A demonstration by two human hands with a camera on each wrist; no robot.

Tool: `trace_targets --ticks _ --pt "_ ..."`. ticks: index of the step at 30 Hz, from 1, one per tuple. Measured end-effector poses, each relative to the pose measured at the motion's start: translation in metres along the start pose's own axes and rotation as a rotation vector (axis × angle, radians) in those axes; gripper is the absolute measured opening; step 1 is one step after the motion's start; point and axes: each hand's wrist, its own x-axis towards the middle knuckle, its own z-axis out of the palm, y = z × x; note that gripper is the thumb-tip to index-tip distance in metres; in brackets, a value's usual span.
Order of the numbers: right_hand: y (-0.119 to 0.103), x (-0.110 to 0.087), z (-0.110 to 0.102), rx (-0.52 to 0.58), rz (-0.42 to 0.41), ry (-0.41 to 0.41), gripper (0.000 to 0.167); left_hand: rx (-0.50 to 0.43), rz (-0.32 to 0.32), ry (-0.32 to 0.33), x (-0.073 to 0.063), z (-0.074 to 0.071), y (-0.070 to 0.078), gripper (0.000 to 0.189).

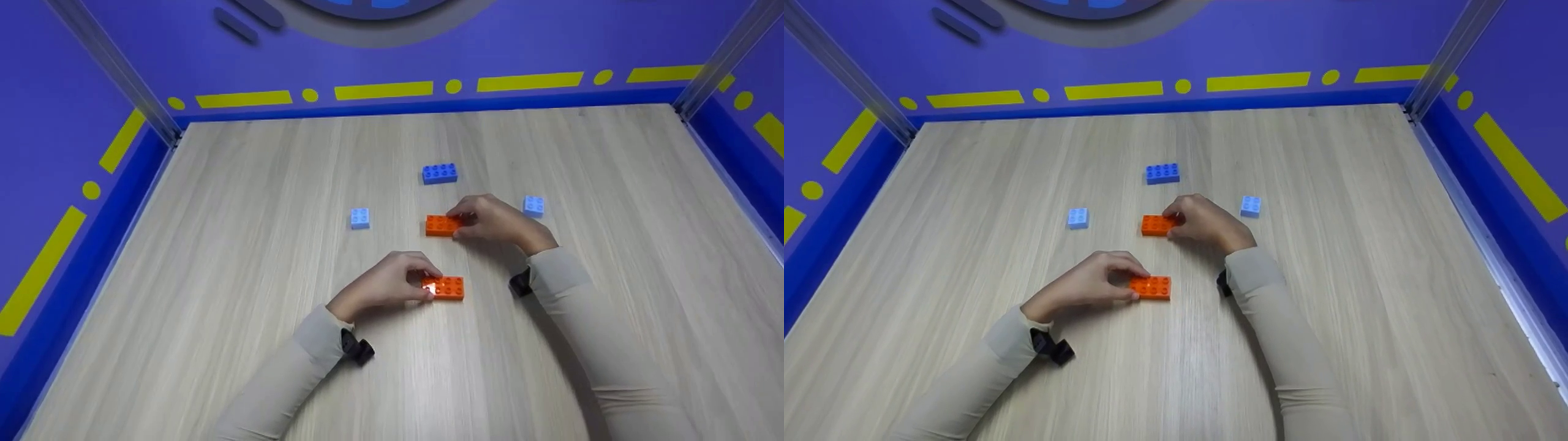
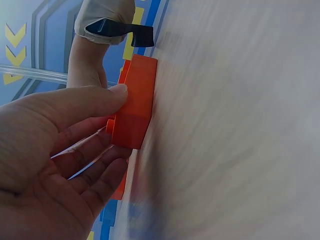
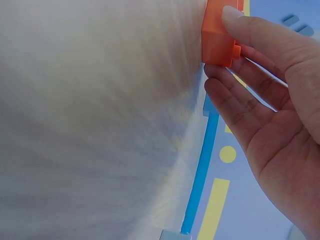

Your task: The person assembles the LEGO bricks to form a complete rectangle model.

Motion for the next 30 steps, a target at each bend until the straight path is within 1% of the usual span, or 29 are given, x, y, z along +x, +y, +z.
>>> trace_targets --ticks 5,11,15,21,30 --pt "0.001 -0.003 0.001 -0.002 -0.019 0.017 0.037 0.013 0.012 0.010 0.000 -0.002 -0.001 0.029" --pt "0.002 -0.007 0.000 -0.010 -0.039 0.020 0.037 0.008 -0.024 0.019 0.000 -0.004 -0.001 0.030" --pt "0.002 -0.009 -0.001 -0.014 -0.024 0.014 0.037 0.012 -0.032 0.022 0.000 -0.006 -0.001 0.031" --pt "0.002 -0.012 -0.002 -0.007 -0.010 0.002 0.037 0.024 -0.027 0.028 0.001 -0.008 -0.003 0.031" --pt "0.004 -0.016 -0.003 0.003 -0.001 -0.006 0.037 0.027 -0.054 0.032 0.003 -0.012 -0.004 0.032"
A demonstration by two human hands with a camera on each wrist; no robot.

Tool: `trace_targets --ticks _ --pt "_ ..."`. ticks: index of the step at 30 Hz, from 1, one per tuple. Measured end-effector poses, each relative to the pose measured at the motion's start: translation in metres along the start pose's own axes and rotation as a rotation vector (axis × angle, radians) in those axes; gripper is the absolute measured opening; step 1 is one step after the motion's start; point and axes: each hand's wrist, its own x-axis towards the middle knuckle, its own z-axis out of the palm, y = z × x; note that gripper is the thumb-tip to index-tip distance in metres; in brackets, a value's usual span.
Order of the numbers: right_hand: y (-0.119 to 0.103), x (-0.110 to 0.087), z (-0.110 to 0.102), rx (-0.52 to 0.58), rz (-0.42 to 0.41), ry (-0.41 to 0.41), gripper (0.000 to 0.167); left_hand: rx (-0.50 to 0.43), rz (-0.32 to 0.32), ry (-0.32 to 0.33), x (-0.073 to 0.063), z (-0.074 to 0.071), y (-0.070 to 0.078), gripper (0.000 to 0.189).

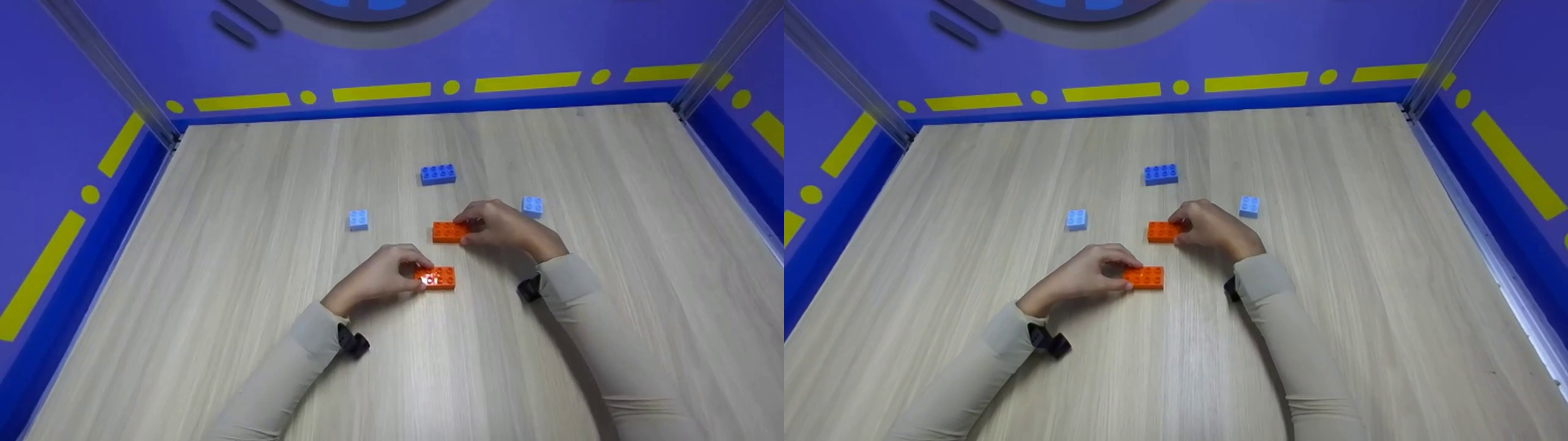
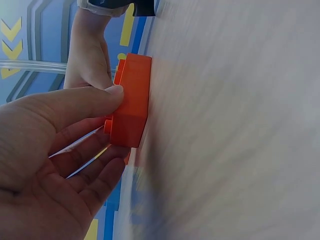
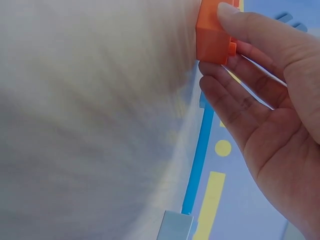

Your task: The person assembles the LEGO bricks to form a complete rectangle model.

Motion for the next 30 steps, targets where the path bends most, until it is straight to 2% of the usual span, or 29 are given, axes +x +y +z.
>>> trace_targets --ticks 6,18,30 --pt "0.001 -0.004 0.000 -0.010 0.004 0.006 0.036 0.007 0.020 0.011 0.001 -0.001 -0.001 0.031" --pt "0.002 -0.012 0.000 -0.006 0.018 0.006 0.034 0.009 -0.033 0.013 0.002 -0.005 -0.003 0.033" --pt "0.005 -0.017 0.000 0.007 0.001 0.011 0.034 0.007 -0.025 0.026 0.003 -0.008 -0.005 0.032"
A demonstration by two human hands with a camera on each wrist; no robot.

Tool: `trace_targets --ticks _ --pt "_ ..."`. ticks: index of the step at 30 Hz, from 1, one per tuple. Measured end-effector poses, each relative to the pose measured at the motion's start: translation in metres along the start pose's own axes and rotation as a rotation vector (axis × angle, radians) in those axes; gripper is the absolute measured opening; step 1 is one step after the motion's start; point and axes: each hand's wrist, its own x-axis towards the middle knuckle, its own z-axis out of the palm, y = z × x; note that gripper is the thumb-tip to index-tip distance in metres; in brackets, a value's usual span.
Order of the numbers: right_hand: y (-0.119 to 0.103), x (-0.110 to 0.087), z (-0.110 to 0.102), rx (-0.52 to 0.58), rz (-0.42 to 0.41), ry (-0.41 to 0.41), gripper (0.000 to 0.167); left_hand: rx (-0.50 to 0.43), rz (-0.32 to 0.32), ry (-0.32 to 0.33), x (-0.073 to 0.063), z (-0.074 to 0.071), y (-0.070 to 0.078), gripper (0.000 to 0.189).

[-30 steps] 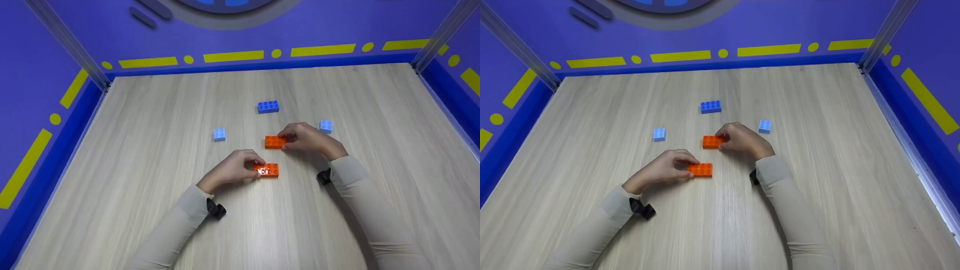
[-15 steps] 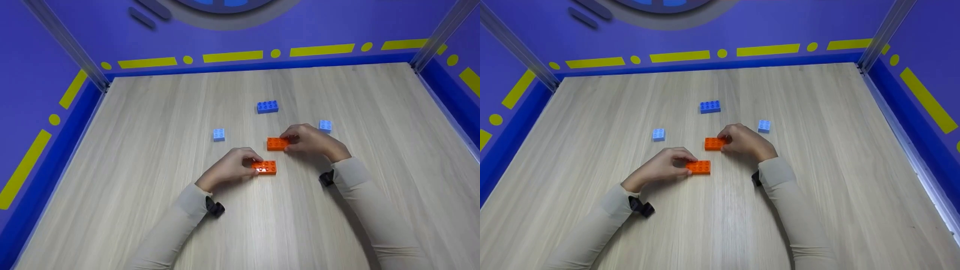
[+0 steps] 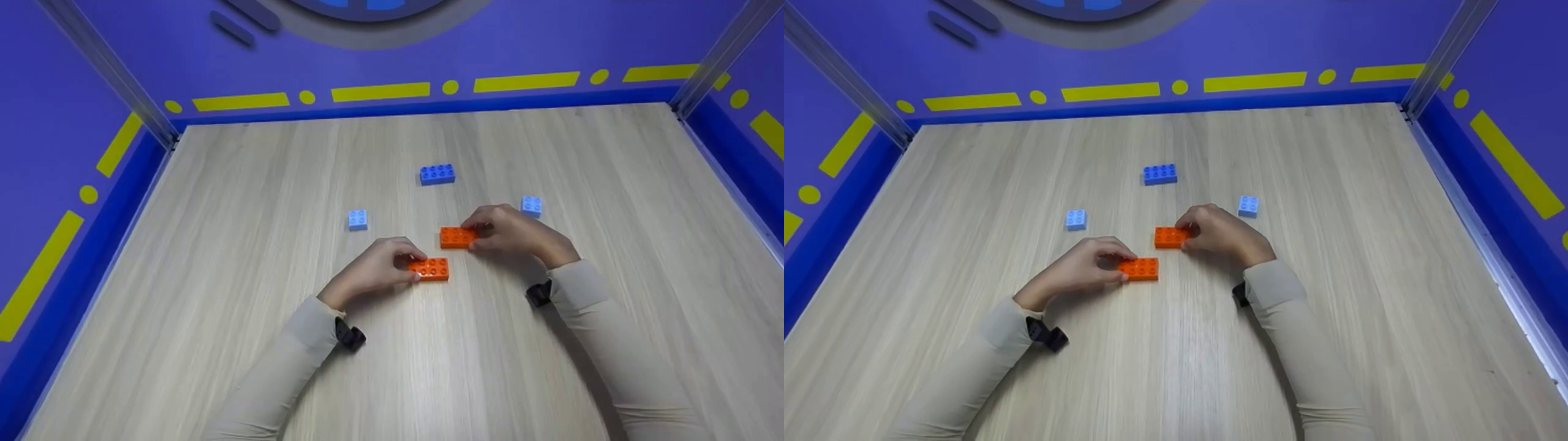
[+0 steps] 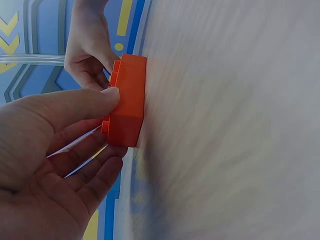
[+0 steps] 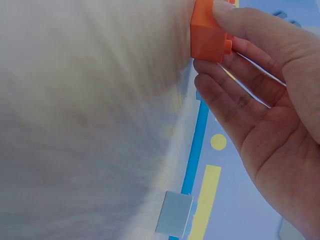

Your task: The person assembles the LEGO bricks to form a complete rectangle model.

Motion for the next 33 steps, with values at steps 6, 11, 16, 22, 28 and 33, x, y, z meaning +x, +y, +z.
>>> trace_targets --ticks 6,11,16,22,28,33 --pt "0.000 -0.003 -0.001 0.001 -0.007 -0.002 0.034 0.000 0.004 0.007 0.001 -0.001 -0.002 0.032" --pt "0.000 -0.005 -0.001 0.006 -0.006 -0.009 0.034 -0.005 -0.011 0.012 0.001 -0.001 -0.002 0.032" --pt "0.000 -0.007 -0.001 -0.008 0.007 -0.014 0.034 -0.010 -0.008 0.024 0.002 -0.001 -0.003 0.031" --pt "-0.001 -0.010 -0.002 -0.022 0.003 -0.013 0.033 -0.012 -0.023 0.027 0.003 -0.003 -0.003 0.032" --pt "-0.001 -0.013 -0.001 -0.032 0.003 -0.015 0.033 -0.024 -0.025 0.039 0.004 -0.003 -0.006 0.033" --pt "0.001 -0.015 -0.001 -0.038 -0.016 -0.018 0.033 -0.019 -0.023 0.049 0.006 -0.004 -0.008 0.033"
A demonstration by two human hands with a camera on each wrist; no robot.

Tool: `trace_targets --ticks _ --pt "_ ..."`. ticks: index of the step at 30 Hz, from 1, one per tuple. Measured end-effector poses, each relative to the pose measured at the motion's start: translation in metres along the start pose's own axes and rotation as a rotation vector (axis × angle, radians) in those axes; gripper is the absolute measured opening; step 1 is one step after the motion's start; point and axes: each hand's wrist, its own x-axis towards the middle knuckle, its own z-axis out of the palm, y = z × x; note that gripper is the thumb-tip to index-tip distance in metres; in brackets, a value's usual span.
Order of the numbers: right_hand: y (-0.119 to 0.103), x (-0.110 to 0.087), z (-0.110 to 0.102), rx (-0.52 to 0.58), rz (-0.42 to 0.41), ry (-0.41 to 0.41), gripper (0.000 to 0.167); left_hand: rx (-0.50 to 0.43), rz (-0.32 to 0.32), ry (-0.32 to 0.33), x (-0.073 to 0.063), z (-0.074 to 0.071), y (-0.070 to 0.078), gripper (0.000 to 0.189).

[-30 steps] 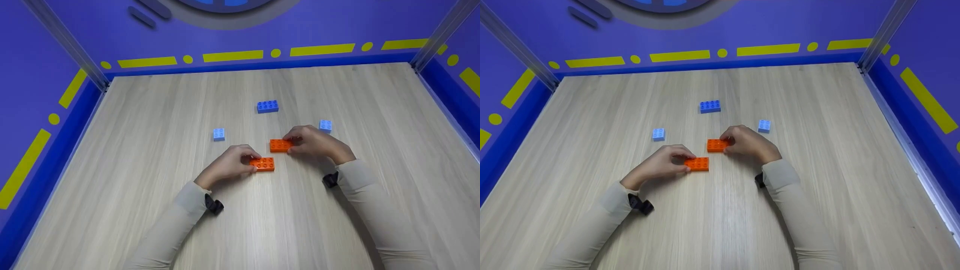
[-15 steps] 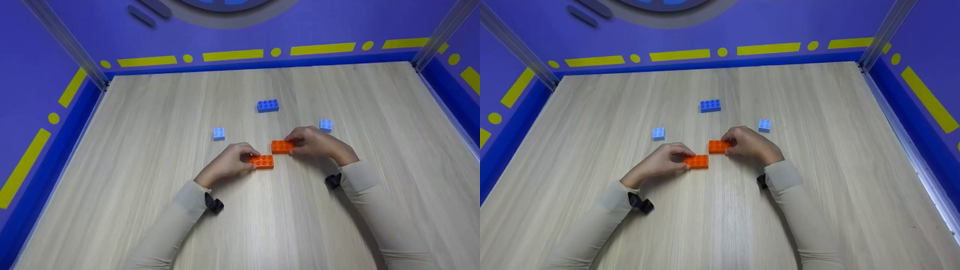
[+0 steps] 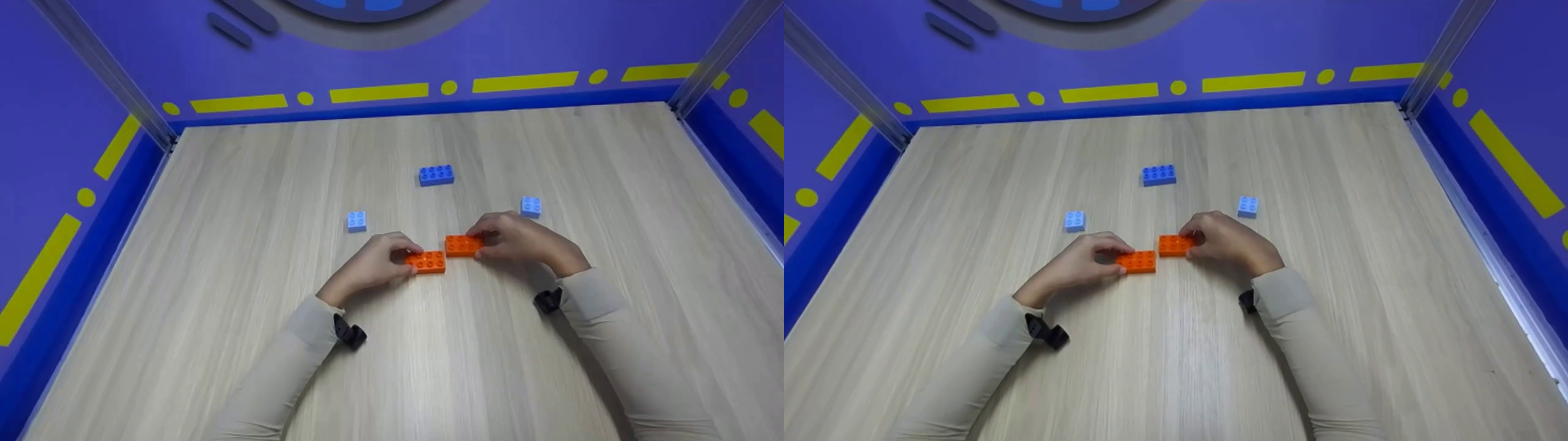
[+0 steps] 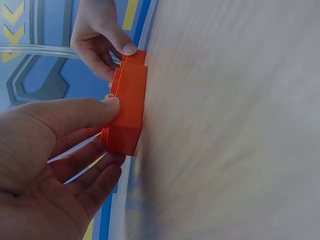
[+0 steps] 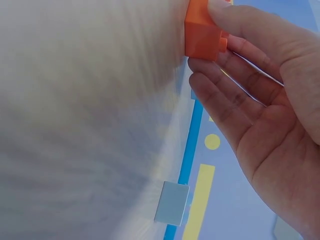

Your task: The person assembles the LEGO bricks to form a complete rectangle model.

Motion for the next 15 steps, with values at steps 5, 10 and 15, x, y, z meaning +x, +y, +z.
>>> trace_targets --ticks 5,10,15 --pt "0.0004 -0.0011 0.0003 0.012 0.008 -0.019 0.034 -0.003 -0.018 0.004 0.0005 -0.0003 -0.0004 0.033" --pt "-0.0001 -0.0030 -0.0002 0.002 -0.003 -0.025 0.034 -0.006 -0.028 0.011 0.0010 -0.0002 -0.0012 0.034" --pt "-0.0002 -0.0043 0.0005 0.005 0.004 -0.032 0.034 -0.017 -0.039 0.026 0.0014 0.0000 -0.0024 0.035"
